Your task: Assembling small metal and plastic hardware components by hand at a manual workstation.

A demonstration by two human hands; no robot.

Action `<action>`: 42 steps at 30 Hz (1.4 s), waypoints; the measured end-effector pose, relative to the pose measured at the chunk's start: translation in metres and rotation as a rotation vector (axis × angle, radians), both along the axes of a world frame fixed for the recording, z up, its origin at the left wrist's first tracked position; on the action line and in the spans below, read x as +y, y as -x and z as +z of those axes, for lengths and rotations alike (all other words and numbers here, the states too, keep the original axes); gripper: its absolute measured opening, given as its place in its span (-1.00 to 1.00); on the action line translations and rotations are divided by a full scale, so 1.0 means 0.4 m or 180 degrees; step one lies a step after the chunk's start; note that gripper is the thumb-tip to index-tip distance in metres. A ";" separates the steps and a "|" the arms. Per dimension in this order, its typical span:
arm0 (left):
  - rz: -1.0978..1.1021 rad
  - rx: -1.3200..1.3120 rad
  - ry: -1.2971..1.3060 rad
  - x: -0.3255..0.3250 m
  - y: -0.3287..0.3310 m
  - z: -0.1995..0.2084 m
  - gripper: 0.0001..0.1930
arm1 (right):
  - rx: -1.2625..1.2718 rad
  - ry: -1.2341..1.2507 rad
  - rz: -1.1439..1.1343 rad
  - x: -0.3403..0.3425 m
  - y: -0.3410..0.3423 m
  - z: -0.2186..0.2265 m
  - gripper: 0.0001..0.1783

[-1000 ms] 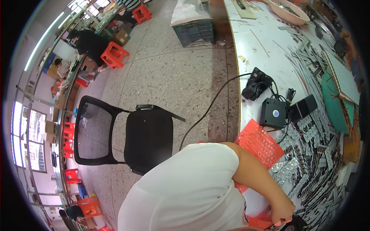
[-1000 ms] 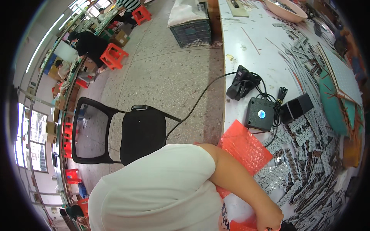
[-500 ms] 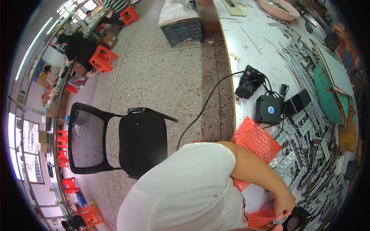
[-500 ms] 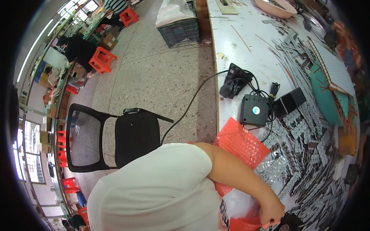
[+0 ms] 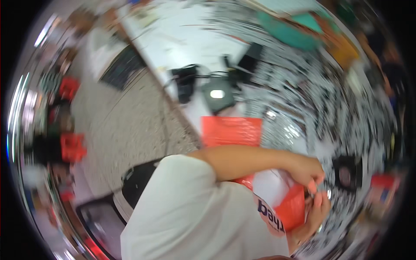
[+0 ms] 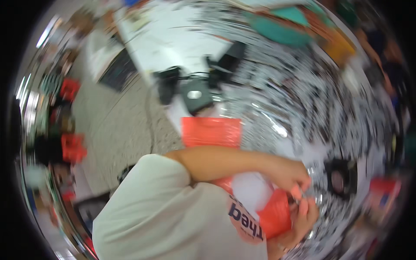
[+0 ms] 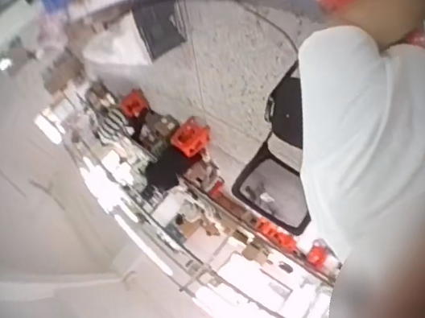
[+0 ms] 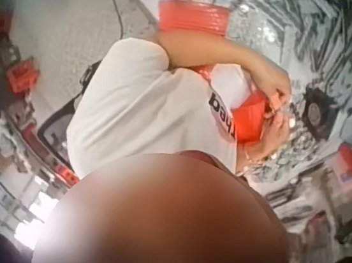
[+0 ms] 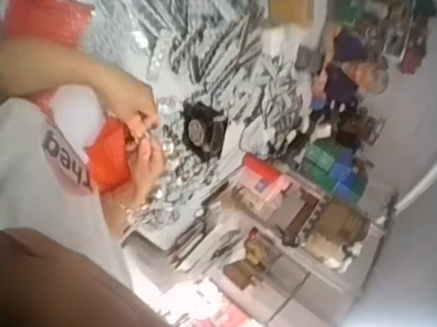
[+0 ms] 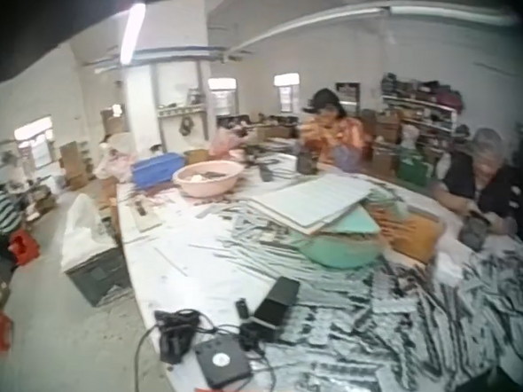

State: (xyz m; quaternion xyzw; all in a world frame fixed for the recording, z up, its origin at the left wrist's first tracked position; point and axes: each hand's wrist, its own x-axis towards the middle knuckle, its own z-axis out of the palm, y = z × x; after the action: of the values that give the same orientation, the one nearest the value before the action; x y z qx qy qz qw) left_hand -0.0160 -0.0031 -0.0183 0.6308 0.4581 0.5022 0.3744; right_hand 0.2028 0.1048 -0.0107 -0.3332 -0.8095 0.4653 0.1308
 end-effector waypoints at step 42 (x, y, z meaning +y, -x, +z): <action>0.1133 0.0826 -0.0528 0.024 -0.060 0.036 -0.80 | 0.1424 0.0971 -0.0943 -0.055 0.091 0.025 -0.76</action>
State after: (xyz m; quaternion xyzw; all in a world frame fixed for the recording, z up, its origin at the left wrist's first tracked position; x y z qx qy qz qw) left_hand 0.0082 0.0063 -0.0038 0.6279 0.5636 0.5108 0.1648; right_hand 0.1662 0.0826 -0.0006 -0.3528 -0.6241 0.6191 0.3206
